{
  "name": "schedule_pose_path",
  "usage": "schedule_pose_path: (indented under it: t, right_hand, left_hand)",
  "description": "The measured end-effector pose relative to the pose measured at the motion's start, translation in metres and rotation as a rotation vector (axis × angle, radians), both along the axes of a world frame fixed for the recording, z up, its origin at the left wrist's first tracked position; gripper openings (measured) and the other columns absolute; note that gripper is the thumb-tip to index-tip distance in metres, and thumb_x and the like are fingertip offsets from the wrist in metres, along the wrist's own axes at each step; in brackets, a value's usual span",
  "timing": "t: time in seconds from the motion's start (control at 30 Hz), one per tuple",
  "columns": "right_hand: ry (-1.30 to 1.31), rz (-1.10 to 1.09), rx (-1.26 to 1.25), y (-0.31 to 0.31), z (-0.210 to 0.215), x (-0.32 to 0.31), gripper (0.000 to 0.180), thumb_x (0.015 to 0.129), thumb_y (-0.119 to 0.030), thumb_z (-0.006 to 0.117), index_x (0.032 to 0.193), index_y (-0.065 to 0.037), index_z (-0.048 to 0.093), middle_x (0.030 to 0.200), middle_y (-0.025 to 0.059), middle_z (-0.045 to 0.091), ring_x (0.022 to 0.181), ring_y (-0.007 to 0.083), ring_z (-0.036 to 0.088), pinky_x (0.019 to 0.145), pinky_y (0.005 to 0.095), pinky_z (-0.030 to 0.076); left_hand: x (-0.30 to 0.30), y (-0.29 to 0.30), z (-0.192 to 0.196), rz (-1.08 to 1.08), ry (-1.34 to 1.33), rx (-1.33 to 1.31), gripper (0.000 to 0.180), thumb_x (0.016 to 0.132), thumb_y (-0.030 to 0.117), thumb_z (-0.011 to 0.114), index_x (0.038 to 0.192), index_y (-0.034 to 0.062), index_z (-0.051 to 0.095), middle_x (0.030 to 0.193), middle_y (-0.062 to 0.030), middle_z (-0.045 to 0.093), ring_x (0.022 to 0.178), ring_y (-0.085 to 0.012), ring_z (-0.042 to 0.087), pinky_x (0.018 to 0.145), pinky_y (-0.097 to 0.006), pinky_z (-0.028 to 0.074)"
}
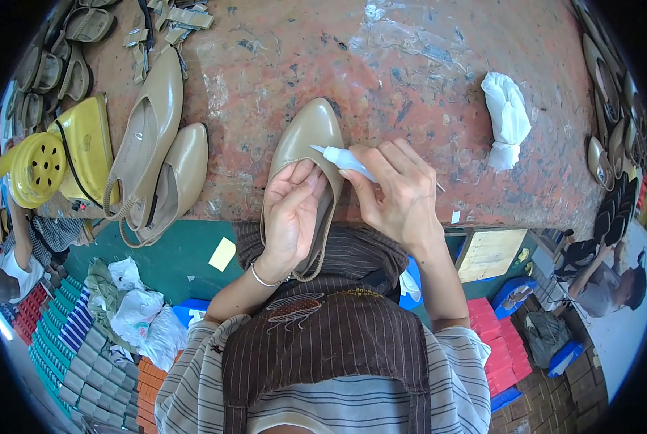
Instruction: The person is applying glue and attaching decorative buckles onto tan-colored shoes at a manufacturing workbench.
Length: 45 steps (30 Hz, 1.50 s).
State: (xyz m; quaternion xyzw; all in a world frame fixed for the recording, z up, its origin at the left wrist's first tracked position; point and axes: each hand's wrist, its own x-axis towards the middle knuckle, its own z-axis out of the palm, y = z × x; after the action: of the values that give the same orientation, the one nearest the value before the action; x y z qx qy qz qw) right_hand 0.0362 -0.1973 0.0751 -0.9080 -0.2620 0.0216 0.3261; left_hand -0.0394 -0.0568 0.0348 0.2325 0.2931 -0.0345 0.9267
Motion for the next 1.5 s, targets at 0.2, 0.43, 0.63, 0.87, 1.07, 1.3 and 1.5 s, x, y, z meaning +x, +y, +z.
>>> schedule_pose_path:
  t: [0.2,0.43,0.63,0.87,1.07,1.3,1.5]
  right_hand:
    - [0.120,-0.056,0.092,-0.014,-0.005,0.000,0.023,0.074,-0.009,0.073,0.096,-0.003,0.068,0.078,0.0080,0.064,0.070,0.0220,0.059,0.062,0.0315,0.048]
    - [0.131,-0.433,0.521,-0.045,-0.048,0.022,0.032,0.091,-0.007,0.057,0.121,0.001,0.050,0.119,0.0132,0.059,0.105,0.0202,0.057,0.092,0.0325,0.043]
    - [-0.099,-0.401,0.030,-0.036,-0.046,0.016,0.035,0.092,-0.005,0.053,0.126,0.002,0.043,0.131,0.0208,0.051,0.132,0.0319,0.039,0.108,0.0411,0.031]
    - [-0.095,-0.210,0.220,0.049,0.030,0.018,0.023,0.081,0.004,0.064,0.104,0.002,0.061,0.103,0.0138,0.062,0.096,0.0233,0.060,0.087,0.0344,0.046]
    - [-0.297,0.139,0.041,0.168,-0.023,0.128,0.040,0.076,-0.014,0.070,0.114,-0.010,0.059,0.095,0.0132,0.060,0.091,0.0325,0.061,0.075,0.0432,0.053]
    - [-0.106,0.103,-0.020,0.169,-0.042,0.167,0.029,0.076,-0.010,0.068,0.105,-0.006,0.067,0.093,0.0150,0.060,0.092,0.0305,0.062,0.074,0.0411,0.053]
    - [0.432,-0.214,0.407,0.048,0.022,0.065,0.024,0.090,-0.011,0.060,0.108,0.003,0.066,0.085,0.0011,0.052,0.076,0.0084,0.051,0.067,0.0211,0.035]
  left_hand:
    - [-0.002,0.000,-0.006,0.014,0.033,0.003,0.033,0.089,-0.004,0.050,0.122,-0.0098,0.048,0.122,-0.0160,0.057,0.118,-0.0229,0.052,0.106,-0.036,0.037]
    - [0.001,0.000,-0.005,0.021,-0.032,-0.023,0.026,0.088,-0.004,0.053,0.113,-0.0081,0.052,0.114,-0.0119,0.060,0.111,-0.0185,0.056,0.102,-0.033,0.041]
    - [-0.006,-0.001,-0.014,0.056,0.023,-0.050,0.023,0.087,-0.004,0.054,0.110,-0.0060,0.055,0.112,-0.0114,0.062,0.105,-0.0174,0.059,0.097,-0.032,0.044]
    - [-0.007,-0.002,-0.013,0.012,0.043,-0.056,0.024,0.088,-0.004,0.053,0.112,-0.0083,0.053,0.115,-0.0142,0.060,0.112,-0.0205,0.055,0.103,-0.034,0.039]
    - [-0.002,-0.003,-0.008,0.014,0.054,-0.039,0.024,0.088,-0.004,0.051,0.112,-0.0073,0.053,0.119,-0.0145,0.058,0.114,-0.0199,0.054,0.103,-0.033,0.038]
    - [-0.001,-0.001,-0.012,0.004,0.042,-0.076,0.023,0.087,-0.004,0.053,0.110,-0.0068,0.054,0.118,-0.0140,0.059,0.113,-0.0207,0.054,0.103,-0.033,0.039]
    - [-0.004,0.002,-0.013,0.030,-0.017,-0.073,0.026,0.090,-0.002,0.051,0.115,-0.0101,0.052,0.118,-0.0146,0.059,0.109,-0.0165,0.057,0.099,-0.028,0.042]
